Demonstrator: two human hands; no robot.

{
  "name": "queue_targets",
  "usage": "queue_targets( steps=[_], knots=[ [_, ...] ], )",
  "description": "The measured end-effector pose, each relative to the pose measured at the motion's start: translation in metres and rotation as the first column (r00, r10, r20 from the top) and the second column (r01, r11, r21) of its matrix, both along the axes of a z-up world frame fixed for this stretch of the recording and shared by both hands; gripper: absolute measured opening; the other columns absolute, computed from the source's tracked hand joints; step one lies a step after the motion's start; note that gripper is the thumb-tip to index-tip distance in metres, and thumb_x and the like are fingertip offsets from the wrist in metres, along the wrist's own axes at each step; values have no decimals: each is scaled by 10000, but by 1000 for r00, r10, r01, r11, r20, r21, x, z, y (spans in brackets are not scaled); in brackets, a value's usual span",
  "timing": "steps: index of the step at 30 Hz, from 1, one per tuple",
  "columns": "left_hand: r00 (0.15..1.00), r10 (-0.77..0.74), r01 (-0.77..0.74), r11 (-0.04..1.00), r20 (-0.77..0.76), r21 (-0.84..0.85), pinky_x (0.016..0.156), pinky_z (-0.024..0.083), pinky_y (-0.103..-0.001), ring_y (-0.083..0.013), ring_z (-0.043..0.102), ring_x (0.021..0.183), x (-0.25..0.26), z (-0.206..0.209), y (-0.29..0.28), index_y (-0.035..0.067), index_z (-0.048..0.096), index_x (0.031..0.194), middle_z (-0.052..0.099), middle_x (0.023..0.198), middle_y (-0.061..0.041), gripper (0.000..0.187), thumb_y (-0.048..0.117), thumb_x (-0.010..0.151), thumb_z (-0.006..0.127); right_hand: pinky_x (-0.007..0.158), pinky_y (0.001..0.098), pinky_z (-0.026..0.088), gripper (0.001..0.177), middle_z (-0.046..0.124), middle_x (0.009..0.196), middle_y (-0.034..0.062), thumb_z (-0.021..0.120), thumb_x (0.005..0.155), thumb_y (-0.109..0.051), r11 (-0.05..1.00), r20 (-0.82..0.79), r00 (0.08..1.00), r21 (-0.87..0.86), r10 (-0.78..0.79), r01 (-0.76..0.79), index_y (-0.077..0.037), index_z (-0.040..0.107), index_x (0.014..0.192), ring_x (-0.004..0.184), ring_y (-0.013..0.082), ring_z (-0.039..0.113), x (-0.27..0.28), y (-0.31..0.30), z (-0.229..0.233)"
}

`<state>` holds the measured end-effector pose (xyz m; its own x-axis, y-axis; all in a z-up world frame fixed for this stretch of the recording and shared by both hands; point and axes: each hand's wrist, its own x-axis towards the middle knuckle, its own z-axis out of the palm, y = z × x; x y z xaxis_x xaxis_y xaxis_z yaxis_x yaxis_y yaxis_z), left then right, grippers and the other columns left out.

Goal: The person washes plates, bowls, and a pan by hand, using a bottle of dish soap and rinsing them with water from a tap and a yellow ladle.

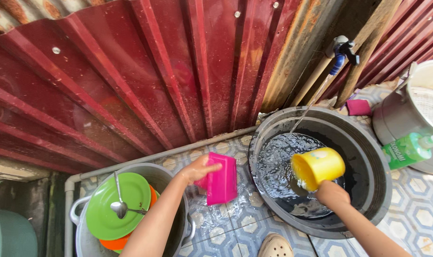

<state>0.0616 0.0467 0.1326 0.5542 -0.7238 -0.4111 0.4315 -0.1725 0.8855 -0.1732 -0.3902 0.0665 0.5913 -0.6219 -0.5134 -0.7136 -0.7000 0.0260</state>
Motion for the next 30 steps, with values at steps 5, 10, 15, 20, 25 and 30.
queue_targets(
  steps=[5, 10, 15, 20, 25, 30],
  knots=[
    [518, -654, 221, 726, 552, 652, 903, 545, -482, -380, 695, 1054, -84, -37, -35, 44, 708, 1126, 735, 1110, -222, 248, 186, 924, 690, 440, 369, 483, 259, 648, 613, 118, 718, 890, -203, 855, 26, 981, 496, -191, 153, 44, 715, 965, 430, 217, 589, 23, 32, 5],
    [329, -836, 150, 505, 438, 850, 828, 586, -568, -437, 699, 1043, -167, -106, -55, 20, 660, 1181, 694, 1154, -242, 297, 55, 886, 665, 399, 306, 421, 245, 539, 530, 52, 732, 899, -221, 435, 16, 855, 866, -518, 248, 5, 678, 977, 389, 156, 485, 31, 23, -15],
    [365, -882, 68, 345, 298, 936, 847, 535, -718, -515, 611, 1168, -193, -144, -64, 66, 568, 1365, 584, 1309, -243, 436, 135, 946, 667, 492, 359, 524, 344, 657, 632, 98, 738, 883, -328, 516, 154, 865, 846, -477, 134, -7, 641, 960, 503, 227, 636, 33, 34, -26],
    [494, -854, 186, 286, 162, 940, 1069, 443, -627, -446, 302, 1472, -176, -106, -57, 138, 326, 1542, 276, 1597, -205, 991, 368, 761, 889, 819, 474, 546, 513, 724, 966, 211, 783, 862, -478, 986, 465, 884, 163, -40, -41, -17, 624, 1020, 932, 375, 717, 30, 14, 39],
    [537, -841, 317, 271, 64, 909, 1148, 386, -595, -440, 243, 1513, -151, -52, -64, 155, 163, 1614, 199, 1645, -198, 1178, 520, 768, 897, 950, 465, 501, 384, 639, 1115, 182, 792, 895, -259, 907, 837, 513, -348, 188, 236, -47, 620, 1165, 1094, 374, 618, -1, -118, 86],
    [555, -801, 257, 424, 226, 869, 1135, 453, -446, -367, 419, 1443, -132, -37, -65, 145, 328, 1542, 300, 1611, -169, 1042, 579, 742, 837, 1074, 506, 436, 755, 475, 1486, 223, 809, 844, -243, 837, 705, 691, -467, 159, 284, -25, 455, 1474, 1349, 413, 457, -26, -253, 61]
  ],
)
